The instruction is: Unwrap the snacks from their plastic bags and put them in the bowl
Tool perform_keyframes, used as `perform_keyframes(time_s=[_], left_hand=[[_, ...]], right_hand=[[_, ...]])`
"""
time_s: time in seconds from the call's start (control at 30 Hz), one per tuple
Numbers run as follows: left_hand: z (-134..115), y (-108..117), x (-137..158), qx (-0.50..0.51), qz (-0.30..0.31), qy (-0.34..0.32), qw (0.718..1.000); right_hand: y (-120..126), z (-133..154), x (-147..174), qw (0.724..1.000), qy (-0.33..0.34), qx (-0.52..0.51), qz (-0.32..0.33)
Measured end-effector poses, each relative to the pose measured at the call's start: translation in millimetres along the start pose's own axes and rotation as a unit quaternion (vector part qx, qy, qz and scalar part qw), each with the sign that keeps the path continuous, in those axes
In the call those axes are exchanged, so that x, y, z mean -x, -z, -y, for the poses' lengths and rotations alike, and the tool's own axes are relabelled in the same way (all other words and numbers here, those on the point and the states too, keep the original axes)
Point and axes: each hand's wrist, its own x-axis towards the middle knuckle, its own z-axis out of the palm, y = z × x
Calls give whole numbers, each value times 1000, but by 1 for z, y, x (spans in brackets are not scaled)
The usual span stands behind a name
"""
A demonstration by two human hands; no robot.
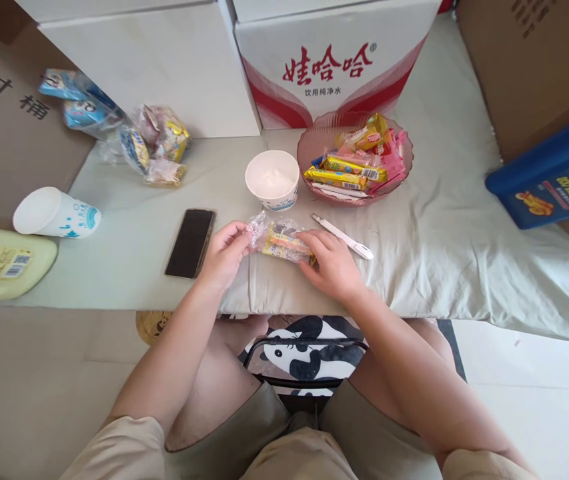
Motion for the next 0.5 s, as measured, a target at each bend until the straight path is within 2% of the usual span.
perform_keyframes(time_s=[0.2, 0.33, 0.5], left_hand=[[4, 0, -8, -50, -73, -44, 995], [5, 11, -16, -55, -139, -29, 988], [3, 21, -18, -70, -171, -13, 983]], right_hand=[[0, 0, -3, 999, -37, 4, -11], [2, -3, -3, 999, -38, -2, -20], [3, -2, -4, 999, -20, -5, -37]])
